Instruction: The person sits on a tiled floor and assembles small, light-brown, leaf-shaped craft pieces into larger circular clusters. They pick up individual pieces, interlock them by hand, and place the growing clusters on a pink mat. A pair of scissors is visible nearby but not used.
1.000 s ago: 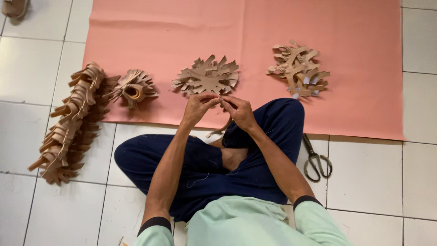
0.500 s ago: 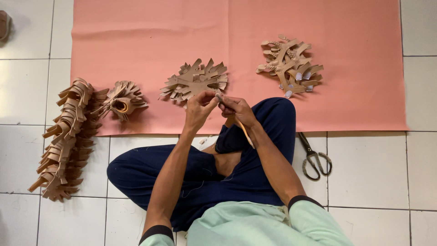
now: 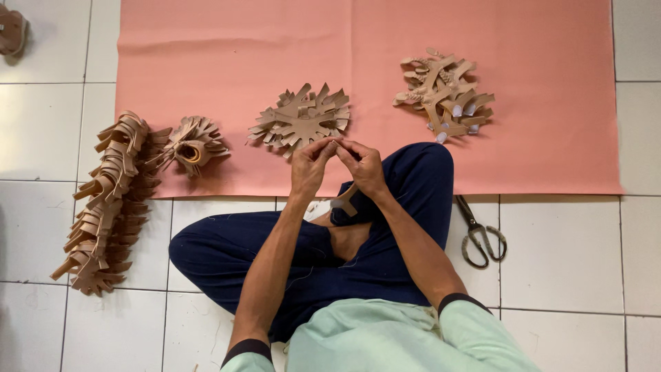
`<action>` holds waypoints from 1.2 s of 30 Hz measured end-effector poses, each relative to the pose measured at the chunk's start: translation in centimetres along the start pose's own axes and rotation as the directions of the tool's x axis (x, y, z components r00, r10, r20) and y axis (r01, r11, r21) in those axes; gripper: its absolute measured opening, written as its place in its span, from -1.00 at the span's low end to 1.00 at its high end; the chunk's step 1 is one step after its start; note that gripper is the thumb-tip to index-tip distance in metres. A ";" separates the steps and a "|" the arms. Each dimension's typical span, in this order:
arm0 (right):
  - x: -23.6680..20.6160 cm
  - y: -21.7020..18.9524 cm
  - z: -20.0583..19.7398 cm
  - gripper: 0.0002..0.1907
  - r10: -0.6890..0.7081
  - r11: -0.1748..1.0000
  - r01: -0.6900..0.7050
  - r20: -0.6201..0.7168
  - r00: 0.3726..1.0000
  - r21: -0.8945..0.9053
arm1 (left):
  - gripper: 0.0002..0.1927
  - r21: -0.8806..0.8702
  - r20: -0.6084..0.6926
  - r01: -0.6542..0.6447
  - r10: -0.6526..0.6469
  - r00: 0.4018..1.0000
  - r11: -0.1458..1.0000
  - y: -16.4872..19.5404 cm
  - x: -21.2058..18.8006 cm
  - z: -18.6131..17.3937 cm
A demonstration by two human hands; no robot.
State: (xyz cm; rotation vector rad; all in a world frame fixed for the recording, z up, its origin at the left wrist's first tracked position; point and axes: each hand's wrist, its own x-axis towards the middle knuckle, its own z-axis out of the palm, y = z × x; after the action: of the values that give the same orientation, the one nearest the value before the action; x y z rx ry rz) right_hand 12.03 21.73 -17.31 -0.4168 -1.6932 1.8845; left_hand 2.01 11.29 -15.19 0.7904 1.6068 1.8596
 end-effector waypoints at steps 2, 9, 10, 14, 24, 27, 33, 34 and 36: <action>0.3 -0.2 0.1 -0.72 0.002 0.998 -0.005 -0.050 0.999 -0.063 | -0.71 0.016 0.005 0.051 -0.051 0.999 0.999 0.3 0.8 0.0; 2.0 -1.0 -0.7 -0.77 0.087 0.976 -0.128 -0.222 0.971 -0.177 | -0.56 0.830 -0.041 -0.054 0.156 0.987 0.555 0.5 7.7 -2.8; 2.1 -1.0 -0.9 -0.76 0.083 0.974 -0.127 -0.230 0.970 -0.185 | -0.51 0.890 -0.018 -0.060 0.164 0.986 0.453 0.5 8.5 -3.1; 2.9 -1.0 -1.0 -0.74 0.057 0.959 -0.112 -0.212 0.976 -0.260 | -0.42 0.989 0.110 -0.130 0.224 0.968 0.077 0.6 10.7 -3.2; 2.7 1.0 -0.4 -0.78 -0.015 0.958 -0.050 -0.223 0.975 -0.284 | -0.78 0.091 -0.600 0.204 -0.109 0.792 0.975 1.9 4.0 -7.2; 1.8 1.7 0.8 -0.80 0.010 0.954 -0.075 -0.221 0.975 -0.290 | -0.84 -0.371 -0.467 0.031 -0.215 0.858 0.928 1.4 -0.9 -9.0; -2.1 1.2 2.9 -0.79 0.097 0.980 -0.121 -0.152 0.984 -0.160 | -0.74 -0.650 -0.308 0.017 -0.284 0.908 0.760 1.8 -9.2 -8.9; -3.0 0.8 3.1 -0.78 0.122 0.979 -0.142 -0.140 0.983 -0.143 | -0.69 -0.628 -0.291 0.004 -0.240 0.926 0.778 2.3 -10.2 -8.6; -4.9 -0.1 3.8 -0.79 0.100 0.987 -0.109 -0.084 0.991 -0.115 | -0.60 -0.582 -0.242 -0.018 -0.152 0.958 0.813 3.6 -12.1 -8.2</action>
State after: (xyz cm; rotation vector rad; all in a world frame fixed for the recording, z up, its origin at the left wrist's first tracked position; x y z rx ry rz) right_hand 13.68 15.78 -17.28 -0.6303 -1.7675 1.8204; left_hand 4.07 -3.53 -13.46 0.2004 1.0726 2.3074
